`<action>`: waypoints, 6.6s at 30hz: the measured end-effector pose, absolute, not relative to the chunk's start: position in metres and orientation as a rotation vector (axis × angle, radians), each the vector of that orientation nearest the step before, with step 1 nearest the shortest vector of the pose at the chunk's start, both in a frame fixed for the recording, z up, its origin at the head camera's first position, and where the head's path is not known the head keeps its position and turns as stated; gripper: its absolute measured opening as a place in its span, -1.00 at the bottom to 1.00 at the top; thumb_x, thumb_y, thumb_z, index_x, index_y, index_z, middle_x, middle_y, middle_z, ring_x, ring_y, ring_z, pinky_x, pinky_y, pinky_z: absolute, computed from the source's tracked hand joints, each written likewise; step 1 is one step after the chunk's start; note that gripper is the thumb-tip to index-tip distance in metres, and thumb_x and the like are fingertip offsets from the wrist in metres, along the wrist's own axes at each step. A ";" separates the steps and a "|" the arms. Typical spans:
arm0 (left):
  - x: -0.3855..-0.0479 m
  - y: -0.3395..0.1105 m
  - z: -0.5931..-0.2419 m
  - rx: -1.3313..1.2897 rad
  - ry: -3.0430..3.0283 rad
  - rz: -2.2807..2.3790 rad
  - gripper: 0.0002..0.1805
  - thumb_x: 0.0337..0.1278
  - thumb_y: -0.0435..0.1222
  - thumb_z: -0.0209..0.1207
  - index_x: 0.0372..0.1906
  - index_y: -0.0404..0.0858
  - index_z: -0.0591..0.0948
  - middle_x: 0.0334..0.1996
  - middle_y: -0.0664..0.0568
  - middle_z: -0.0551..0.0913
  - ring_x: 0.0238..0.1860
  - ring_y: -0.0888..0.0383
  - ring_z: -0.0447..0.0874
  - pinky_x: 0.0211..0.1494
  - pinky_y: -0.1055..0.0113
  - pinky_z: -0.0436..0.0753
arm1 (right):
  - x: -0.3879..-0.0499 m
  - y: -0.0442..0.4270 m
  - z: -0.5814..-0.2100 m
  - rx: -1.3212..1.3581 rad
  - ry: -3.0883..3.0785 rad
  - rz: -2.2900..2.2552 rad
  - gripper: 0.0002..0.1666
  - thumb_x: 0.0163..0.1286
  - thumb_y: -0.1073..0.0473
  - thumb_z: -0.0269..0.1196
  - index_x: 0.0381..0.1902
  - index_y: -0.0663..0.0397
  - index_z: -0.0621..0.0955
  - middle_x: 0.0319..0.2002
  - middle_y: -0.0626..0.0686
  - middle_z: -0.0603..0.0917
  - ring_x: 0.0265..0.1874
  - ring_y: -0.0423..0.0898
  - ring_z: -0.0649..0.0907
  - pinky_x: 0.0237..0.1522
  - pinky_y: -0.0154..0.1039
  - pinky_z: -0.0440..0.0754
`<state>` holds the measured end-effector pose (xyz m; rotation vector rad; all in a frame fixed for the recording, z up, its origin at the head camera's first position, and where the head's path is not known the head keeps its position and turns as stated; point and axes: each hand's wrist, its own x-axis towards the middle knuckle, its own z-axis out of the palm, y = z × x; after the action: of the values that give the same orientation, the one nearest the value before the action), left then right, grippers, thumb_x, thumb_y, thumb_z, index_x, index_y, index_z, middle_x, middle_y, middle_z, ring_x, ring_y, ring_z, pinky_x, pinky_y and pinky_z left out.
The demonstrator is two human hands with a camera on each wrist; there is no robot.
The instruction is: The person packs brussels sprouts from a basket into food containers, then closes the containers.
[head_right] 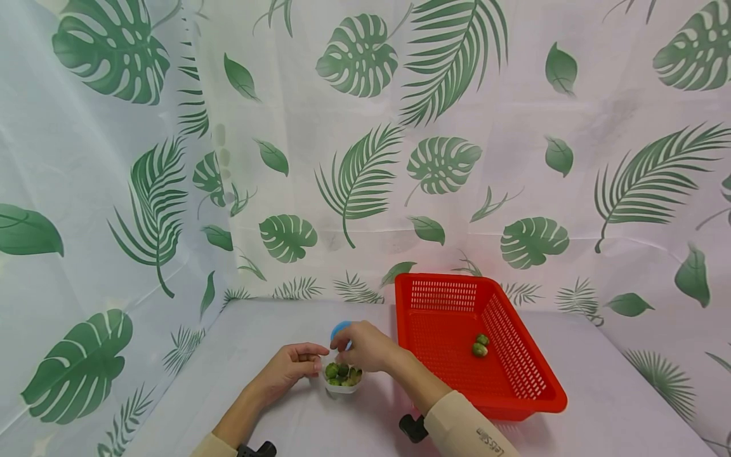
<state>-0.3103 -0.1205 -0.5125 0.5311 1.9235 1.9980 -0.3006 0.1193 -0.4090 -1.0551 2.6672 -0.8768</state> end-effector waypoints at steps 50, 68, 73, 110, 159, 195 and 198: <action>-0.309 -0.120 -0.511 0.510 1.927 1.979 -0.52 0.32 -0.35 0.32 0.25 -0.51 0.59 -0.03 -0.08 0.78 -0.20 0.26 0.69 -0.03 0.30 0.69 | -0.284 0.130 -0.320 -1.067 2.935 -1.047 -0.52 0.44 0.16 0.38 0.30 -0.03 0.63 0.02 0.03 0.77 -0.06 -0.06 0.78 -0.07 -0.19 0.79; -0.310 -0.120 -0.512 0.521 1.924 1.987 -0.51 0.30 -0.38 0.33 0.25 -0.53 0.58 -0.09 -0.03 0.78 -0.23 0.26 0.70 -0.09 0.33 0.70 | -0.294 0.148 -0.313 -0.956 2.991 -1.110 -0.49 0.45 0.19 0.37 0.33 0.02 0.61 0.09 0.09 0.74 0.00 0.00 0.76 0.01 -0.10 0.78; -0.310 -0.120 -0.512 0.506 1.924 1.990 -0.54 0.29 -0.40 0.32 0.23 -0.52 0.59 -0.11 -0.02 0.78 -0.23 0.26 0.70 -0.09 0.33 0.70 | -0.301 0.155 -0.315 -0.935 2.993 -1.128 -0.50 0.45 0.18 0.37 0.32 0.05 0.61 0.10 0.12 0.73 0.01 0.02 0.76 -0.02 -0.11 0.78; -0.310 -0.120 -0.512 0.518 1.926 1.987 -0.55 0.27 -0.39 0.34 0.22 -0.48 0.62 -0.09 -0.03 0.77 -0.23 0.26 0.70 -0.09 0.35 0.70 | -0.344 0.232 -0.348 -0.566 3.127 -1.241 -0.53 0.49 0.19 0.32 0.31 0.13 0.61 0.15 0.24 0.70 0.04 0.15 0.67 0.00 -0.02 0.77; -0.310 -0.121 -0.511 0.485 1.937 1.978 -0.59 0.33 -0.43 0.27 0.23 -0.48 0.61 -0.26 0.17 0.73 -0.25 0.28 0.69 -0.09 0.36 0.68 | -0.360 0.305 -0.371 -0.217 3.115 -1.105 -0.51 0.50 0.14 0.31 0.27 0.30 0.60 0.19 0.36 0.63 0.11 0.25 0.59 0.13 0.15 0.67; -0.309 -0.119 -0.511 0.527 1.918 1.983 -0.52 0.31 -0.39 0.31 0.25 -0.54 0.57 -0.30 0.18 0.71 -0.26 0.29 0.69 -0.08 0.35 0.70 | -0.358 0.341 -0.404 -0.031 2.926 -0.967 -0.50 0.36 0.29 0.38 0.22 0.41 0.62 0.17 0.45 0.62 -0.01 0.23 0.64 0.02 0.12 0.73; -0.310 -0.119 -0.512 0.524 1.928 1.980 -0.54 0.31 -0.40 0.30 0.25 -0.53 0.58 -0.31 0.20 0.71 -0.26 0.29 0.68 -0.08 0.34 0.70 | -0.357 0.342 -0.403 -0.018 2.913 -0.946 -0.49 0.37 0.28 0.38 0.23 0.41 0.61 0.18 0.46 0.61 0.01 0.25 0.63 0.05 0.13 0.72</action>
<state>-0.3095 -0.1191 -0.5122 0.5235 1.9275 1.9795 -0.3569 0.3416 -0.4034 -0.0181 2.9127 -0.9461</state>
